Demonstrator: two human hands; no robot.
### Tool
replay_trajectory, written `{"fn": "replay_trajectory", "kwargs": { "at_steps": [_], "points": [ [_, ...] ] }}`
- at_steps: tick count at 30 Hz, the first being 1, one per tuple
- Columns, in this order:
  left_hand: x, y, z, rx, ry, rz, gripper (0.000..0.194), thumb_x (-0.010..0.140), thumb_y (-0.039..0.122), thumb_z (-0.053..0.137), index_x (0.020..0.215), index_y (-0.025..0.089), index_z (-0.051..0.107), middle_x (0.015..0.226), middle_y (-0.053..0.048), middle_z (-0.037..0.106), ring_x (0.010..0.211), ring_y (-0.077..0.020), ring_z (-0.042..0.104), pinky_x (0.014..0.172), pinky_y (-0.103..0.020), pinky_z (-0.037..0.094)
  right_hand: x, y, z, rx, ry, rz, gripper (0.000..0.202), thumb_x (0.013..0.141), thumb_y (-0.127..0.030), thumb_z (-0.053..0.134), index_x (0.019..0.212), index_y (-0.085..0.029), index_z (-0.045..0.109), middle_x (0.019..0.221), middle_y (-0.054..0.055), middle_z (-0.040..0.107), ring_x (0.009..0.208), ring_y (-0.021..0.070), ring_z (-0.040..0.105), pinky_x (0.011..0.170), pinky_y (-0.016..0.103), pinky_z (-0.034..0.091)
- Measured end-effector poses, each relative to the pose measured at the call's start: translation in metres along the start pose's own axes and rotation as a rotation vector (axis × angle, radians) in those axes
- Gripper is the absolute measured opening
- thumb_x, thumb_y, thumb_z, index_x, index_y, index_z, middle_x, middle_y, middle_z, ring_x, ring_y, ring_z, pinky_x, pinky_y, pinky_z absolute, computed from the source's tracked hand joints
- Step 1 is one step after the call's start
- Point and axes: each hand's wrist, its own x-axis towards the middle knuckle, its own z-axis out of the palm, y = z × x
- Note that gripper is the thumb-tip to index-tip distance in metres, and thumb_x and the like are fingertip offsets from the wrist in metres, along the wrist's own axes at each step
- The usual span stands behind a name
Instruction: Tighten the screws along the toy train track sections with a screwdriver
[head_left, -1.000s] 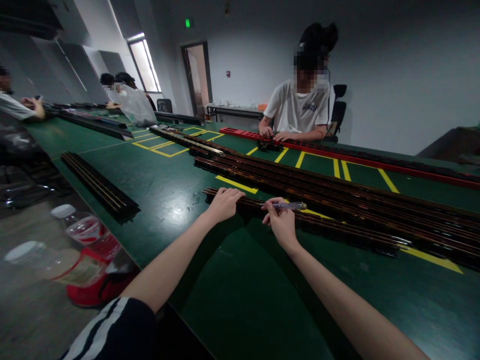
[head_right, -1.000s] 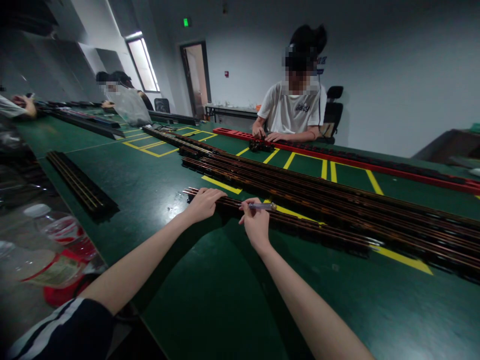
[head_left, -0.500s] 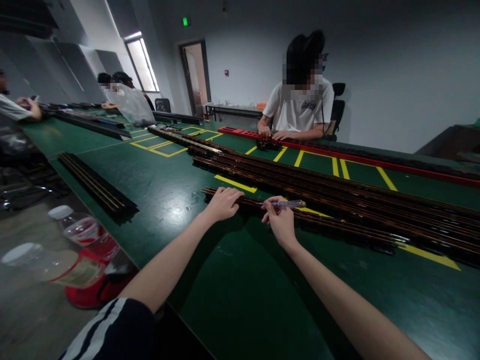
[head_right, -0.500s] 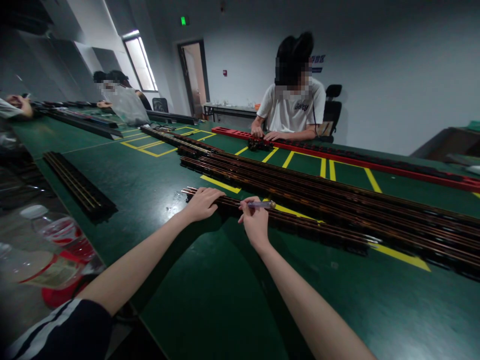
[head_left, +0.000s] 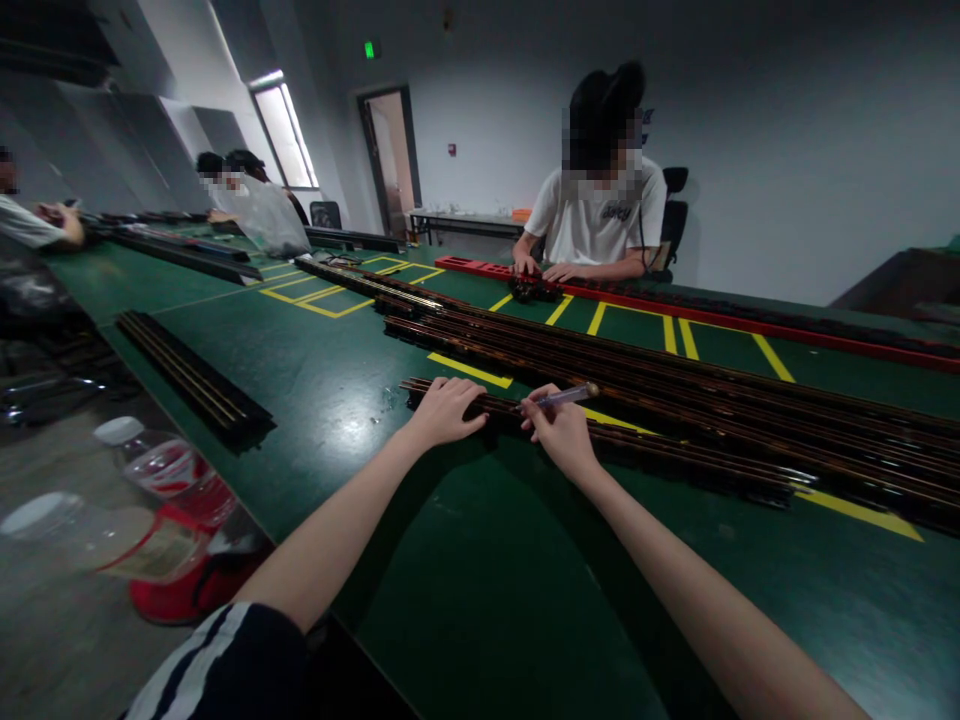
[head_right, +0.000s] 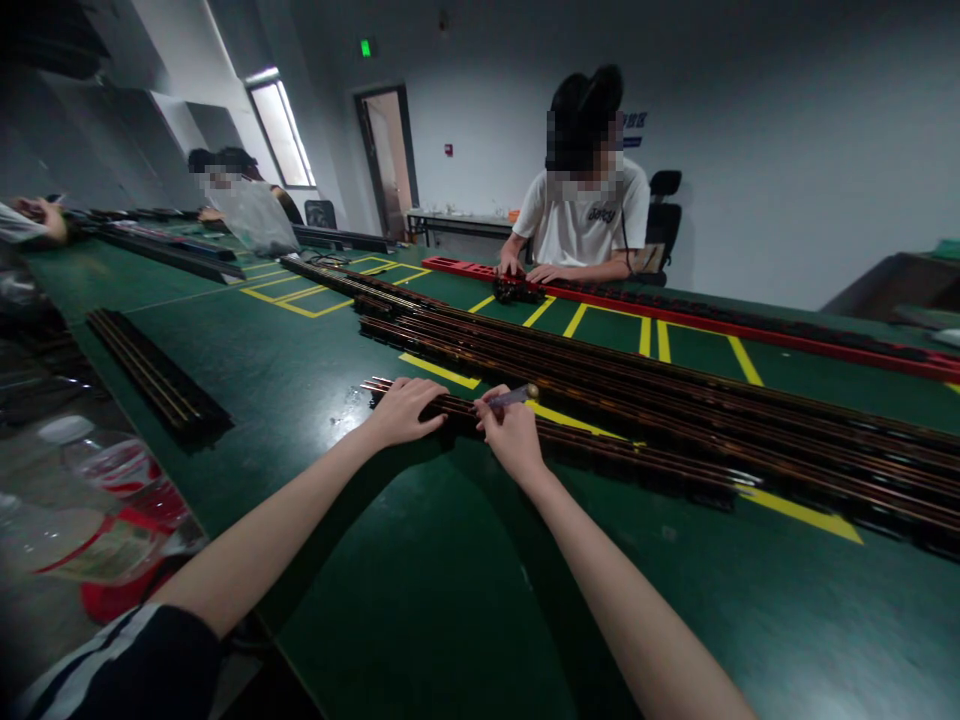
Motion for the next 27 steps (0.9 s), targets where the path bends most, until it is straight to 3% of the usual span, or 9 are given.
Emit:
{"fn": "replay_trajectory", "kwargs": {
  "at_steps": [5,11,17,23,27],
  "points": [
    [0.000,0.000,0.000,0.016,0.001,-0.011,0.038,0.085,0.042,0.053,0.113,0.016,0.058,0.113,-0.010,0.065,0.104,-0.0269,0.058,0.090,-0.041,0.037,-0.007,0.008,0.006,-0.128,0.052,-0.119,0.018,0.088,-0.037,0.047,0.081,-0.021,0.050,0.060,0.000,0.057,0.050,0.0161,0.058,0.049,0.026,0.044],
    [0.001,-0.001,0.002,0.025,0.005,-0.008,0.037,0.085,0.043,0.056,0.112,0.017,0.058,0.112,-0.009,0.065,0.103,-0.0265,0.058,0.089,-0.040,0.037,-0.007,0.010,0.010,0.028,0.099,-0.067,0.022,0.086,-0.036,0.050,0.100,-0.021,0.046,0.069,0.000,0.062,0.050,0.0157,0.059,0.050,0.028,0.047],
    [0.000,0.001,0.002,0.031,0.010,-0.019,0.035,0.086,0.043,0.054,0.110,0.018,0.058,0.110,-0.009,0.066,0.102,-0.0261,0.058,0.088,-0.039,0.037,-0.009,0.001,0.009,0.092,0.118,0.012,0.026,0.082,-0.046,0.056,0.079,-0.021,0.048,0.062,0.000,0.061,0.045,0.0148,0.059,0.041,0.024,0.046],
    [0.001,0.003,-0.001,0.025,-0.008,-0.031,0.036,0.086,0.045,0.055,0.110,0.017,0.058,0.110,-0.009,0.066,0.102,-0.0265,0.058,0.088,-0.040,0.037,-0.010,-0.006,0.007,0.143,0.141,0.054,0.037,0.078,-0.056,0.060,0.078,-0.020,0.050,0.063,0.001,0.063,0.045,0.0147,0.061,0.038,0.024,0.048],
    [0.001,0.004,-0.001,0.035,-0.002,-0.049,0.037,0.085,0.046,0.056,0.109,0.017,0.058,0.108,-0.009,0.065,0.102,-0.0269,0.058,0.088,-0.040,0.036,-0.010,-0.007,0.007,0.148,0.131,0.054,0.035,0.078,-0.054,0.060,0.078,-0.020,0.050,0.062,0.001,0.062,0.046,0.0140,0.061,0.039,0.023,0.048]
  ]
}}
